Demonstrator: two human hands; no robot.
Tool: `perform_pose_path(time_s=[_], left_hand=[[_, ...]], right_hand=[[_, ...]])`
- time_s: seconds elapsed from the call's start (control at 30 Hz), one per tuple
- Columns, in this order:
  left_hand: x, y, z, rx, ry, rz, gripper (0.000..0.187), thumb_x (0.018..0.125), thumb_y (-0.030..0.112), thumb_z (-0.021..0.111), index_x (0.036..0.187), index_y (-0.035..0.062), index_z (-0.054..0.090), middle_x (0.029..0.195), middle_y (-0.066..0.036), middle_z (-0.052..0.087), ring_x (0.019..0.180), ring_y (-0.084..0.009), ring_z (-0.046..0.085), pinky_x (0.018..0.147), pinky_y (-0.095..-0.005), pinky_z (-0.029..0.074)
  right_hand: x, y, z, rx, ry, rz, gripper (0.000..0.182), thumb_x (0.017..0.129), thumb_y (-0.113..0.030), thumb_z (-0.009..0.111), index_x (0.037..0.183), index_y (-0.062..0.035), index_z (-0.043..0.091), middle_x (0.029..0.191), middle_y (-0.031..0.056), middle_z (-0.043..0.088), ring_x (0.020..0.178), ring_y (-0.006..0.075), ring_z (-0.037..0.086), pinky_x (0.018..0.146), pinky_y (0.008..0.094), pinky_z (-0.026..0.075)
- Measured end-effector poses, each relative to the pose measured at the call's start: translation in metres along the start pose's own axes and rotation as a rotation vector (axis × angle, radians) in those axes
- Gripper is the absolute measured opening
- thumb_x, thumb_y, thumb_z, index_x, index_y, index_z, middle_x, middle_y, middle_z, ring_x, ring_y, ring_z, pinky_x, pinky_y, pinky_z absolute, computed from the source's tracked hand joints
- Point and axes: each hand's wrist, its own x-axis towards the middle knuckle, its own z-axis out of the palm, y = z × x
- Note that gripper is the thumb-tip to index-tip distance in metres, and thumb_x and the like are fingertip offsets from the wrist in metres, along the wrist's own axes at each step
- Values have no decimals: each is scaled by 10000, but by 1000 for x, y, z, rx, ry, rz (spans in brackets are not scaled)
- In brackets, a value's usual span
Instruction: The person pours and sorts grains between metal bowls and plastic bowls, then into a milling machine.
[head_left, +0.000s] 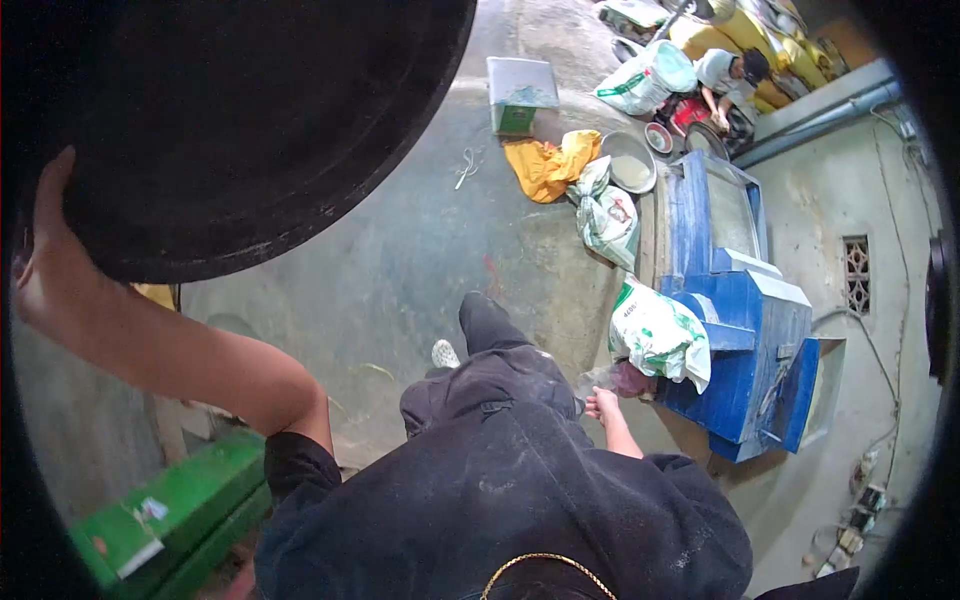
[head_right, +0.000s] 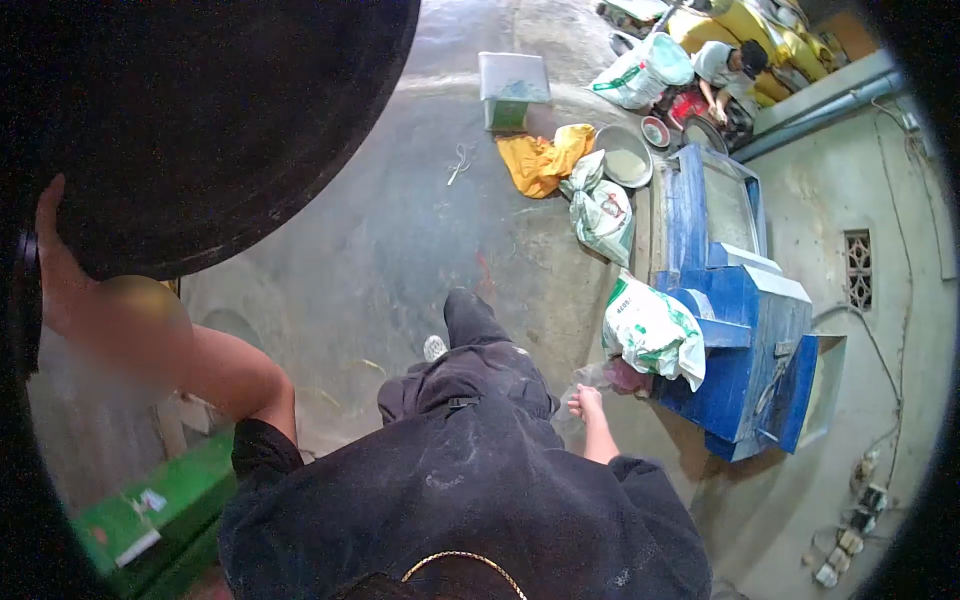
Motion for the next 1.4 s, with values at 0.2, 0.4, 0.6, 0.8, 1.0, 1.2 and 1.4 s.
perform_pose_path(time_s=[0.2,0.4,0.6,0.8,1.0,1.2,1.4], left_hand=[[28,-9,118,25,11,54,172,537,66,672,562,-15,522,567,-73,478,526,-198,427,496,-346,377],[64,-32,215,-113,-87,158,155,535,62,654,566,-42,542,561,-87,490,523,-208,436,493,-331,378],[70,-36,249,-193,-273,182,205,498,113,658,609,-26,557,598,-100,518,537,-223,452,508,-352,394],[47,-19,250,-502,-554,294,229,530,190,668,619,17,547,601,-66,506,542,-207,479,521,-374,426],[13,21,250,-722,-724,322,216,533,175,667,650,24,565,622,-82,526,587,-220,504,576,-366,441],[-61,98,204,-783,-796,337,214,563,186,666,676,34,565,635,-83,523,594,-220,505,565,-373,426],[-176,176,174,-811,-896,483,532,603,221,784,991,-105,623,968,-198,648,876,-276,641,777,-294,527]], right_hand=[[14,-60,94,-90,-89,36,311,856,-317,556,1009,-47,544,839,81,598,562,223,600,450,364,478],[-70,-378,91,464,-273,-681,519,964,-418,339,1339,-60,374,1337,90,442,1245,229,402,1024,388,322],[-330,-562,38,636,-600,-1542,814,874,-634,296,1380,2,276,1424,195,299,1313,335,295,1068,482,221],[-435,-491,58,812,-593,-1696,790,881,-646,247,1368,-27,315,1368,224,376,1230,372,403,1044,491,277],[-459,-336,46,845,-247,-1720,820,877,-655,239,1396,-20,255,1391,256,319,1254,376,366,1049,494,249],[-503,-161,29,1017,274,-1622,891,857,-660,298,1377,57,207,1383,335,244,1261,461,311,1038,509,276],[-488,28,-13,1034,788,-1285,746,911,-589,264,1351,11,311,1312,225,444,1166,320,491,987,415,362]])
